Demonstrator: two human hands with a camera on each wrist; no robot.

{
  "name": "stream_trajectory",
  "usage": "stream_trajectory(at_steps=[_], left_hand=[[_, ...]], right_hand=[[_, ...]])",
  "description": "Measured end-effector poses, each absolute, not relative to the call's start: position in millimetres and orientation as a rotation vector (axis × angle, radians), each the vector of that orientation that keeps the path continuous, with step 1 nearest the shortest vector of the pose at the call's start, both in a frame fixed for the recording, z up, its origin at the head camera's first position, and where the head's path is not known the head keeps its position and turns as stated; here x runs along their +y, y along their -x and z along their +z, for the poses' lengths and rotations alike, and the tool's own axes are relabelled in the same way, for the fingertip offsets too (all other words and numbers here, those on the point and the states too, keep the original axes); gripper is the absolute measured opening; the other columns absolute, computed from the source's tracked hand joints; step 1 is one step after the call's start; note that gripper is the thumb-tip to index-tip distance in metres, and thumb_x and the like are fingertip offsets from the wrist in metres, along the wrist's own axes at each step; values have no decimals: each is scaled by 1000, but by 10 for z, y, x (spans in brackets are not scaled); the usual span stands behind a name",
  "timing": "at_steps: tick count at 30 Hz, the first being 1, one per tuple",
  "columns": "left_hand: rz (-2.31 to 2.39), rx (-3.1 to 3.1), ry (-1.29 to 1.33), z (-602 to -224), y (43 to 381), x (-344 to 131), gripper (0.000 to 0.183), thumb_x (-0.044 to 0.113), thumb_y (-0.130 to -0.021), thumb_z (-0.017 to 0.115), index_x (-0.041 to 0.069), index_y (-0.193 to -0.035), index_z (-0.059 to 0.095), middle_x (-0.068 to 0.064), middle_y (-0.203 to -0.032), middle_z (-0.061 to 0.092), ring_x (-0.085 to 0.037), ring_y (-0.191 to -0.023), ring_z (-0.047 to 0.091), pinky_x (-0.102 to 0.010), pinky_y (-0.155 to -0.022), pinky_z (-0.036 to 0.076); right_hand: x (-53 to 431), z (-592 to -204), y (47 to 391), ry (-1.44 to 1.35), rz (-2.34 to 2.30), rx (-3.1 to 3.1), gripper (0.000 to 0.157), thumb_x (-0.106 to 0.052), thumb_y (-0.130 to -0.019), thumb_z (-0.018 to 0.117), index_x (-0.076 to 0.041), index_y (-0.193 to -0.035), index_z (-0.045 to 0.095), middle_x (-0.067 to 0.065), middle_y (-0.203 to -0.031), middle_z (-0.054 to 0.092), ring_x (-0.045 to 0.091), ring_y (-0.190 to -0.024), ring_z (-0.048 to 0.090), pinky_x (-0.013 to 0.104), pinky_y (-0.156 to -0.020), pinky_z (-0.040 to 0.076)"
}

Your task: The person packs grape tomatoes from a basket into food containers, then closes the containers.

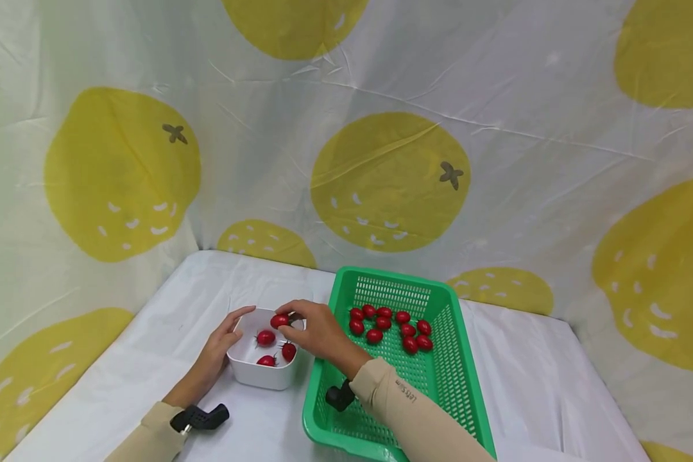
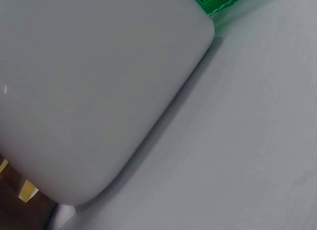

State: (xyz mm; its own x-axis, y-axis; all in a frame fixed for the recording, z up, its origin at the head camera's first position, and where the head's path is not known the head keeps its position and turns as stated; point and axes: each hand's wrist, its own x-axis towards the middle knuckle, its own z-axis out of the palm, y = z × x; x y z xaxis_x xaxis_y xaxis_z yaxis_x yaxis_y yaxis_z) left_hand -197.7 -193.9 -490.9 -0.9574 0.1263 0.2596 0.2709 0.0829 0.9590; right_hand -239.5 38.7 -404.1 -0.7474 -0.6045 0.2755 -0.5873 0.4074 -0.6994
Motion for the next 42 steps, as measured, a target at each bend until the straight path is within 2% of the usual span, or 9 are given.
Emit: stream_trajectory(at_steps=[5,11,16,19,28,34,38,42], left_hand=[[-2016,-2225,427,-4900,1980,-1952,43,14,-101,35,18,-144,41,-9,-155,30,-32,-147,9,-66,-111,2],[-2023,-2222,412,-4891,1965,-1953,43,16,-101,36,20,-144,41,-7,-154,31,-32,-147,9,-66,-111,2],[-2036,-2199,431,-4918,1962,-1953,43,13,-101,36,17,-143,42,-7,-153,33,-31,-146,11,-65,-111,3],[-2032,-2199,436,-4929,1953,-1954,43,13,-101,36,17,-143,42,-7,-153,33,-32,-146,11,-66,-111,3],[-2030,-2229,426,-4886,1962,-1959,43,17,-102,36,22,-144,40,-4,-155,30,-32,-146,11,-68,-110,3],[-2026,-2233,416,-4891,1981,-1959,43,17,-101,36,21,-144,41,-7,-155,29,-33,-146,10,-68,-109,3],[-2023,-2233,416,-4931,1987,-1948,44,13,-101,35,21,-144,41,-10,-156,28,-34,-147,8,-66,-110,2],[-2024,-2226,409,-4938,1985,-1943,44,13,-101,35,22,-144,41,-10,-156,27,-33,-147,8,-65,-111,3]], right_hand=[[376,-4053,2383,1208,-1204,2680,29,-18,-87,72,-10,-114,68,-5,-104,69,10,-92,62,38,-83,55],[378,-4056,2363,1248,-1149,2708,29,-20,-87,71,-13,-116,68,-4,-108,69,10,-96,62,32,-84,54],[385,-4072,2353,1243,-1163,2689,32,-19,-88,70,-11,-119,68,0,-115,68,19,-102,64,42,-88,53],[385,-4083,2350,1248,-1168,2684,32,-19,-88,69,-11,-119,68,0,-115,68,20,-103,64,45,-89,53],[410,-4027,2390,1217,-1197,2686,29,-16,-88,69,-14,-118,68,-2,-115,68,14,-102,63,37,-87,54],[463,-3950,2420,1162,-1375,2563,27,-14,-90,68,-11,-117,67,3,-115,68,19,-102,64,41,-88,53],[556,-3923,2415,1088,-1449,2523,27,-20,-90,69,-14,-116,68,-1,-115,68,19,-102,65,42,-89,53],[693,-3884,2418,1047,-1459,2538,26,-21,-89,70,-18,-115,69,-5,-113,68,17,-100,66,37,-88,53]])
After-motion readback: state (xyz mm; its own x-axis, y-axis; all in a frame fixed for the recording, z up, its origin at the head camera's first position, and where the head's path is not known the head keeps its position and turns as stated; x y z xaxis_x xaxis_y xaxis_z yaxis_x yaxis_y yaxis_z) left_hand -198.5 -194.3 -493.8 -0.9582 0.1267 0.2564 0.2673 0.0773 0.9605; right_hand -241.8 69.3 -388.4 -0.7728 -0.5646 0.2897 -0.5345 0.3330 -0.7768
